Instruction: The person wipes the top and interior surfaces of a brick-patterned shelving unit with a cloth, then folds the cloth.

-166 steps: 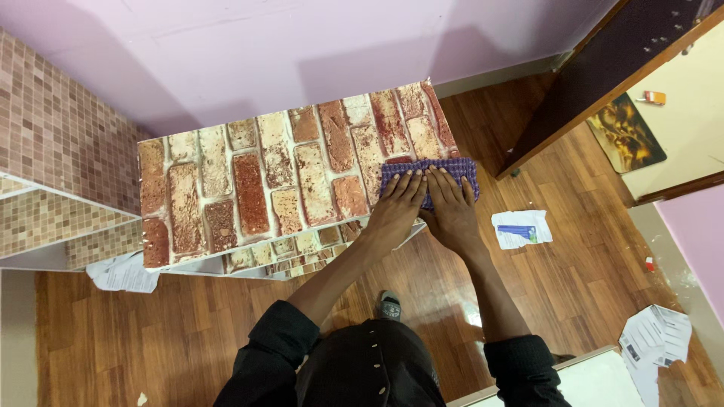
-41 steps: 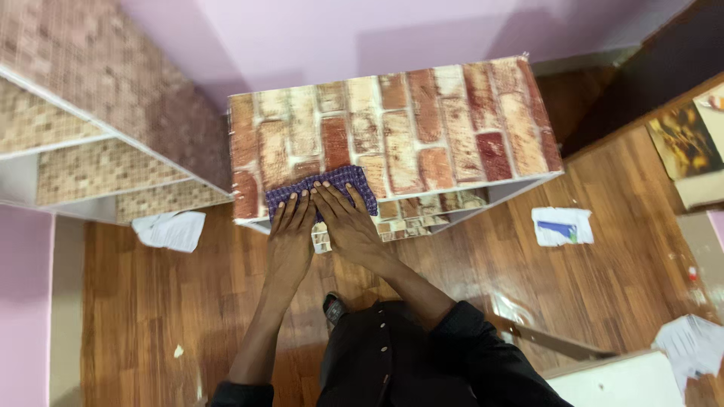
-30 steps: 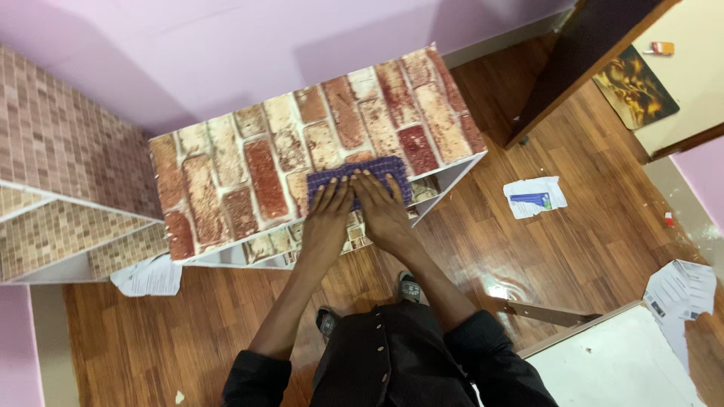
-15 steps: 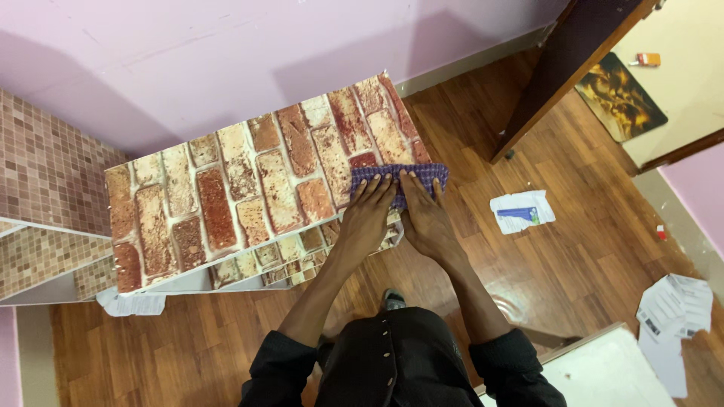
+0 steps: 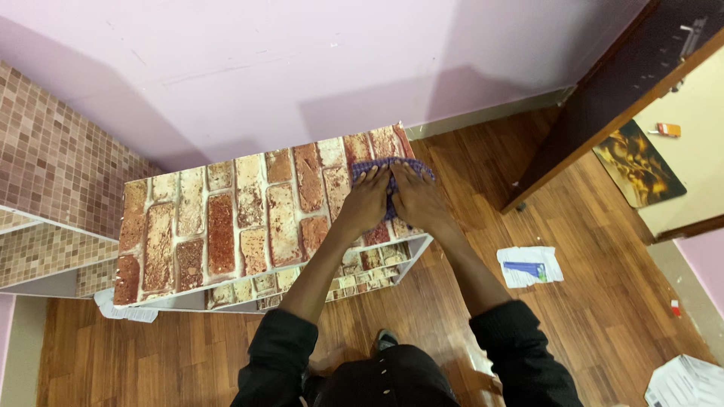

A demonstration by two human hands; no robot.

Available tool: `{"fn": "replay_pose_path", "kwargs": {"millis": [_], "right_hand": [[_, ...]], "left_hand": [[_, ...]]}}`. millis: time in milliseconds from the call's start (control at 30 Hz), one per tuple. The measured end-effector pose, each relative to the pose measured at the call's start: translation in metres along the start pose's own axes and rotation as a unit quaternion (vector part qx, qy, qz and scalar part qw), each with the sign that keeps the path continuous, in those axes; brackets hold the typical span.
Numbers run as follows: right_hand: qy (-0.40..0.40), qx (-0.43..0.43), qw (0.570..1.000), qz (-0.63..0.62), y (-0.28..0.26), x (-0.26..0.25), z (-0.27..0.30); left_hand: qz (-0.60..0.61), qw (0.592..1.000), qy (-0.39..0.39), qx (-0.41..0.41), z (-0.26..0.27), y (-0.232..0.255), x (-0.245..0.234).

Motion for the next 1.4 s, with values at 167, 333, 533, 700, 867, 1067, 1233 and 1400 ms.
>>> {"fn": "replay_pose_path", "kwargs": {"millis": [167, 333, 533, 700, 867, 1067, 1233, 1400], "right_hand": [[-0.111, 0.094, 0.989, 0.017, 0.009, 0.007, -0.074], [-0.139, 0.148, 0.979, -0.004, 0.011, 0.005, -0.104], [-0.112, 0.171, 0.979, 0.004, 0.004, 0.002, -0.109], [-0.093, 0.178, 0.979, 0.034, 0.006, 0.012, -0.11], [-0.067, 0.172, 0.982, 0.032, 0.004, 0.014, -0.108], [-0.067, 0.198, 0.977, 0.025, -0.008, 0.0, -0.103], [-0.065, 0.215, 0.974, 0.004, -0.009, 0.005, -0.098], [-0.048, 0.197, 0.979, 0.027, -0.018, 0.015, -0.078]], "left_hand": [[-0.009, 0.997, -0.045, -0.058, -0.047, -0.03, 0.003], [-0.037, 0.993, -0.074, -0.084, -0.073, -0.049, 0.0], [-0.061, 0.994, -0.023, -0.086, -0.071, -0.047, -0.006], [-0.058, 0.994, -0.012, -0.097, -0.069, -0.037, -0.013], [-0.067, 0.993, -0.018, -0.093, -0.067, -0.038, -0.011], [-0.051, 0.995, -0.009, -0.09, -0.07, -0.043, -0.009], [-0.057, 0.995, -0.004, -0.078, -0.061, -0.042, -0.007], [-0.031, 0.997, 0.023, -0.06, -0.035, -0.037, -0.012]]}}
Point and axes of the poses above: each hand's wrist, its own z-axis away from the middle knuckle, its own x-axis out of the palm, y = z × x, the point moved 1 cm from there along -z, towards the middle knuckle, and after that the axes turned 9 degrees about x, right-handed, at the moved point
